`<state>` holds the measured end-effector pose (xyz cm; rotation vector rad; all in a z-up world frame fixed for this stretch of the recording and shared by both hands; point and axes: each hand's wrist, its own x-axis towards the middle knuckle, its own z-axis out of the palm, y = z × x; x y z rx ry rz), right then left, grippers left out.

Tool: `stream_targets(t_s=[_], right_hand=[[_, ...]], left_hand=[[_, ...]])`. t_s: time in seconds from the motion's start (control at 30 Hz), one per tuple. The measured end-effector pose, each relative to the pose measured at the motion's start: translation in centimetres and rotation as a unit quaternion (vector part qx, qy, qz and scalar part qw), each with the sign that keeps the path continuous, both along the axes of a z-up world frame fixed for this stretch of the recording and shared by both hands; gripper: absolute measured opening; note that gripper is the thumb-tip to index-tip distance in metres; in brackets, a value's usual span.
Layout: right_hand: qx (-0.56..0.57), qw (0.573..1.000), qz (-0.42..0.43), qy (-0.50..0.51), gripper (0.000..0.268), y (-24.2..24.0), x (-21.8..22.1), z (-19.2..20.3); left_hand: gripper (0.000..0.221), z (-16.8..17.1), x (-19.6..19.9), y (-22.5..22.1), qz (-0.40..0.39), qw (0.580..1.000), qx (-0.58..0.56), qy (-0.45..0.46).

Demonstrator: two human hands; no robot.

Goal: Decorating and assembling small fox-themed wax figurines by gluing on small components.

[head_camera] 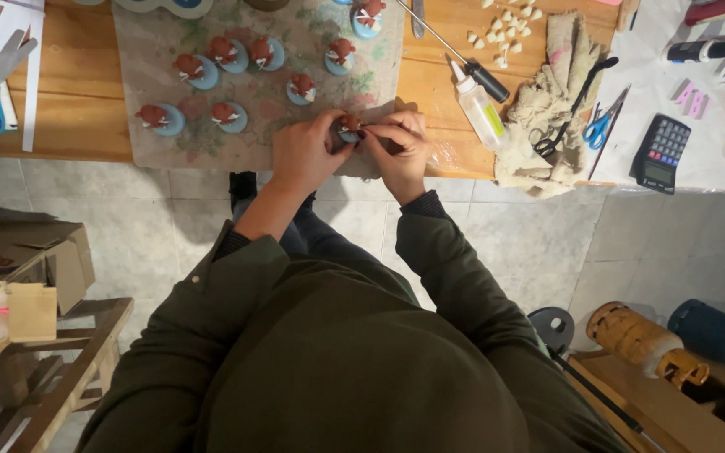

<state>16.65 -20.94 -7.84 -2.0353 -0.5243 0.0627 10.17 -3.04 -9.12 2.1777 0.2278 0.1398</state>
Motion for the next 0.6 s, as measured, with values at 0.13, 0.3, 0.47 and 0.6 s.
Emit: stream_targets(t_s=[0.13, 0.3, 0.47, 0.6], right_hand=[[-0.005, 1.000, -0.003, -0.015, 0.020, 0.1, 0.0, -0.1], [-0.020, 1.000, -0.003, -0.001, 0.018, 0.1, 0.0, 0.2], [-0.031, 0.999, -0.005, -0.022, 0.019, 0.4, 0.1, 0.5], [-0.007, 1.000, 0.005, -0.017, 0.022, 0.2, 0.0, 0.8]], left_hand=[[0.043, -0.1, 0.0, 0.0, -0.002, 1.000, -0.005, -0.004], [0.040, 0.0, 0.0, 0.0, 0.002, 1.000, -0.012, -0.003], [0.041, 0.3, 0.0, 0.1, 0.003, 1.000, -0.010, -0.009], [0.042, 0.2, 0.0, 0.1, -0.002, 1.000, -0.009, -0.001]])
